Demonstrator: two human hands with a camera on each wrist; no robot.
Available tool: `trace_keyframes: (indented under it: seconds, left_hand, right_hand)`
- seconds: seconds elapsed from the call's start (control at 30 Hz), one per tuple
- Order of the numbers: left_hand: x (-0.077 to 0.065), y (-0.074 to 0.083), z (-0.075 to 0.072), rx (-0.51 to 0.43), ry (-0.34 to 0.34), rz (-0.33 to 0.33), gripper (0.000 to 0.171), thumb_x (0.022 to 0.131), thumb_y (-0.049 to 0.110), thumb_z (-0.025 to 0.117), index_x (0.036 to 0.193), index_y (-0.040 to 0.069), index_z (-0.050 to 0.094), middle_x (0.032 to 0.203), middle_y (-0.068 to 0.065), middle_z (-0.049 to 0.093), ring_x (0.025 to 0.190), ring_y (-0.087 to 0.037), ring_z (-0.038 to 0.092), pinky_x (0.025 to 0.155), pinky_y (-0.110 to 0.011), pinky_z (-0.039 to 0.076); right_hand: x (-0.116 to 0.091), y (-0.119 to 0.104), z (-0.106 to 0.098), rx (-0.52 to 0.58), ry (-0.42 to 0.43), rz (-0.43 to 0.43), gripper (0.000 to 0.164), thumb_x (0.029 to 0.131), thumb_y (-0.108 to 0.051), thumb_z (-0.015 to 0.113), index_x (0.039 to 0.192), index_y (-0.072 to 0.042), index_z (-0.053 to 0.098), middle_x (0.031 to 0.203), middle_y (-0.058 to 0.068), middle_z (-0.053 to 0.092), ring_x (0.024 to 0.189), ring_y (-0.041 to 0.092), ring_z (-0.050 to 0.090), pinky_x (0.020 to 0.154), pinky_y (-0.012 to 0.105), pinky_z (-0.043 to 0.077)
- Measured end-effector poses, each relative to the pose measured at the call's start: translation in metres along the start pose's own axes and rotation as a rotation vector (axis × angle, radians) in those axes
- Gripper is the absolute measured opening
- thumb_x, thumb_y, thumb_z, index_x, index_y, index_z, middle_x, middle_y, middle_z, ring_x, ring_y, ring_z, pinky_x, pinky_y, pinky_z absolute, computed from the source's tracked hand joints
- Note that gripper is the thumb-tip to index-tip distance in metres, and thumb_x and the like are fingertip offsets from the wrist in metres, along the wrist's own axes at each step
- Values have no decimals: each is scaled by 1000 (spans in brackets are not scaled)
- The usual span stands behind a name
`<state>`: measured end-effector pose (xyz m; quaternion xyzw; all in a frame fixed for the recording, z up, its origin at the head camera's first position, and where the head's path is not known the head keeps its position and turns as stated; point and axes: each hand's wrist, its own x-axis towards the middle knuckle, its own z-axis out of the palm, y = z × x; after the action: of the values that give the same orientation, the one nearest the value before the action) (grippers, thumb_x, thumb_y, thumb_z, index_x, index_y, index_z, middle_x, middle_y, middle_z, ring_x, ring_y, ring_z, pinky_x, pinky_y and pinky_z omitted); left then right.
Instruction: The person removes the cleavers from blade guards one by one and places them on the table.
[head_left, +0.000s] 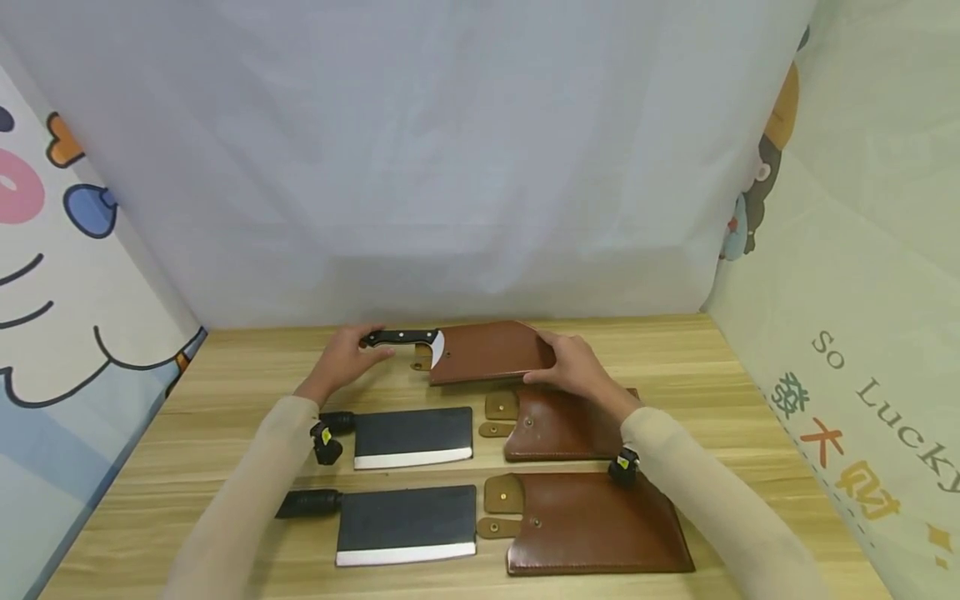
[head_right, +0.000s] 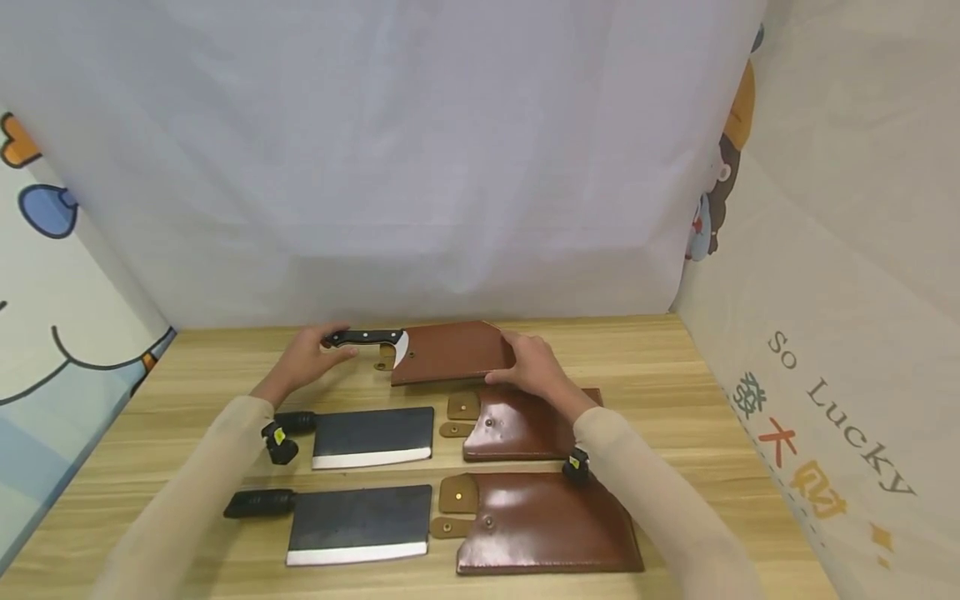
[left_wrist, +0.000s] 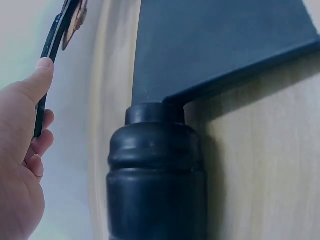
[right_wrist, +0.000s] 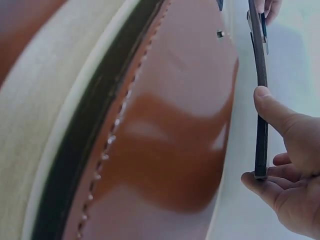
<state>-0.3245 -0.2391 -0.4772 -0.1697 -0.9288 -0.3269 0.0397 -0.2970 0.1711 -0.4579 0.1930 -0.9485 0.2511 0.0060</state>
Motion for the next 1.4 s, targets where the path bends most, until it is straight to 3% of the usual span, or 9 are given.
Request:
trace_keyframes:
  seconds: [0.2, 0.33, 0.63, 0.87, 1.03, 1.4]
  left_hand:
    - [-7, 8, -4, 22, 17, 35, 53, 96, 27, 75, 139, -2, 61, 134, -25, 62, 112, -40, 61, 94, -58, 48]
    - [-11, 12, -6, 21, 61, 56, 48, 93, 24, 77, 133, -1, 66, 124, -24, 67, 104, -37, 64, 89, -56, 50]
    - [-14, 16, -5, 39, 92, 96, 45, 88, 25, 82, 125, 2, 72, 116, -19, 74, 83, -27, 64, 75, -44, 47]
    - [-16, 14, -3, 57, 90, 134, 40, 88, 22, 82, 122, 1, 74, 114, -20, 74, 85, -28, 67, 76, -45, 48]
    - [-18, 15, -1, 53, 89, 140, 40, 89, 24, 81, 123, 2, 74, 117, -19, 74, 98, -33, 71, 83, -50, 53]
    - [-21, 18, -2, 36, 52, 100, 42, 91, 26, 78, 127, 4, 72, 125, -20, 70, 111, -38, 68, 91, -54, 53]
  right_hand:
    - [-7, -1, -5, 21, 4, 0, 91, 82, -39, 88, 153, -1, 45, 137, 23, 62, 124, 40, 61, 103, 51, 47]
    - [-13, -3, -9, 29, 17, -10, 91, 81, -38, 88, 152, -1, 46, 135, 23, 64, 122, 39, 61, 102, 50, 47]
    - [-21, -7, -11, -2, 51, -58, 86, 81, -38, 88, 146, 5, 52, 144, 25, 56, 130, 43, 55, 107, 52, 44]
    - [-30, -7, -10, -13, 55, -53, 85, 80, -39, 89, 144, 4, 54, 143, 26, 56, 131, 44, 55, 107, 53, 44]
    - [-35, -7, -9, -16, 71, -48, 85, 79, -41, 89, 144, 2, 56, 143, 25, 56, 129, 44, 56, 105, 53, 46]
    - [-41, -4, -6, -27, 86, -55, 85, 78, -43, 89, 142, 2, 58, 143, 23, 57, 127, 44, 58, 103, 52, 47]
